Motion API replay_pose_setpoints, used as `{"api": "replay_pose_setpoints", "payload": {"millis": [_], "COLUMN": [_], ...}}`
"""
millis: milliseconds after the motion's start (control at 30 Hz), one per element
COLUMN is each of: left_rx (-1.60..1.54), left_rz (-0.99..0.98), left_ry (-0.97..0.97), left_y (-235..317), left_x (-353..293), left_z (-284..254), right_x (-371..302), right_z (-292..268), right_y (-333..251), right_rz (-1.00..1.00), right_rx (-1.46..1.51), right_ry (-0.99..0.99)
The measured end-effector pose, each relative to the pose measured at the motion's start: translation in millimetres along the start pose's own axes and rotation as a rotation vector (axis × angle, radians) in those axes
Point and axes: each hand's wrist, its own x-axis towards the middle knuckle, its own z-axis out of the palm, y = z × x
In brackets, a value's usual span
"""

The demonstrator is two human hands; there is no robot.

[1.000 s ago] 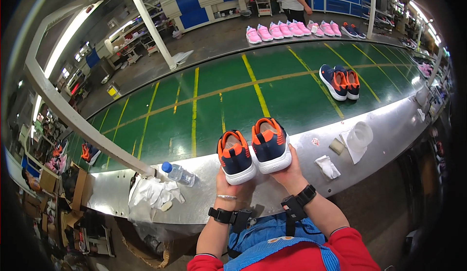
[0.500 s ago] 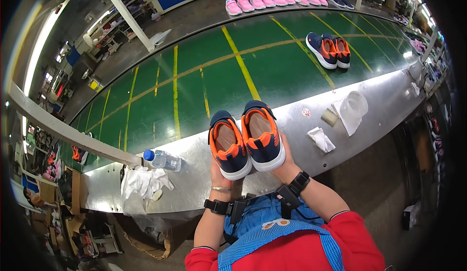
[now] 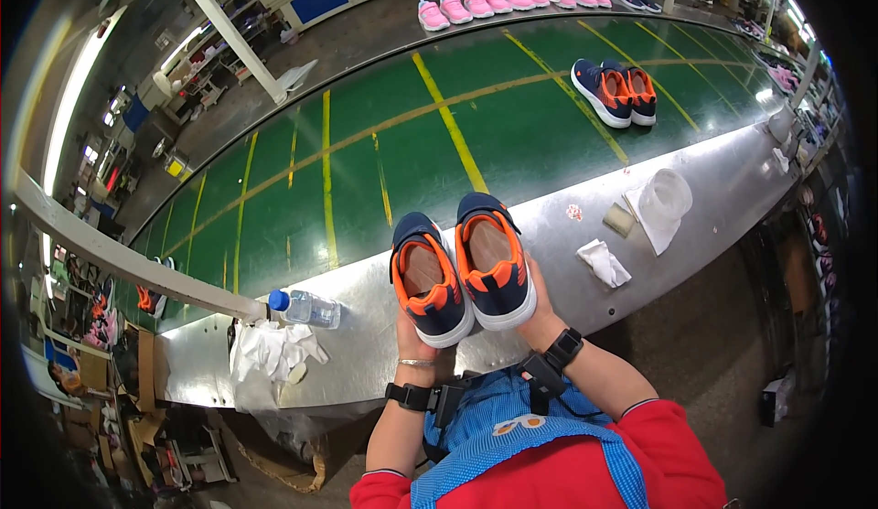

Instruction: Inspecting, cleaning, and organizing sneakers on a factory production line.

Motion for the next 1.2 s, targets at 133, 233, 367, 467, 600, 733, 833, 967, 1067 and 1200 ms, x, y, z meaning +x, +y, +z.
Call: {"api": "replay_pose_setpoints", "payload": {"millis": [133,233,367,467,600,733,833,967,1067,1200], "left_rx": [-0.008,-0.023,-0.028,-0.017,0.035,0.185,0.397,0.657,0.546,0.458], "left_rz": [0.009,-0.009,-0.035,-0.032,-0.005,0.11,0.2,0.13,0.154,0.123], "left_ry": [0.035,0.037,0.048,0.032,0.007,-0.008,0.068,0.106,0.13,0.122], "left_y": [7,12,12,10,8,6,5,7,9,14], "left_x": [5,4,3,5,0,-27,-36,-39,-42,-41], "left_z": [6,22,26,14,13,31,23,25,22,-1], "right_x": [2,7,6,1,3,-7,-18,-20,-21,-19], "right_z": [10,11,15,16,3,-19,0,-5,2,3], "right_y": [-3,-4,-6,-4,-5,-8,-6,-22,-31,-35], "right_rz": [0.007,0.003,-0.002,0.013,0.029,-0.178,-0.317,-0.132,0.035,0.071], "right_rx": [0.046,0.109,0.128,0.096,0.117,-0.414,-0.631,-0.751,-0.848,-0.694], "right_ry": [0.019,0.011,0.022,0.061,0.097,0.331,0.42,0.353,0.306,0.254]}}
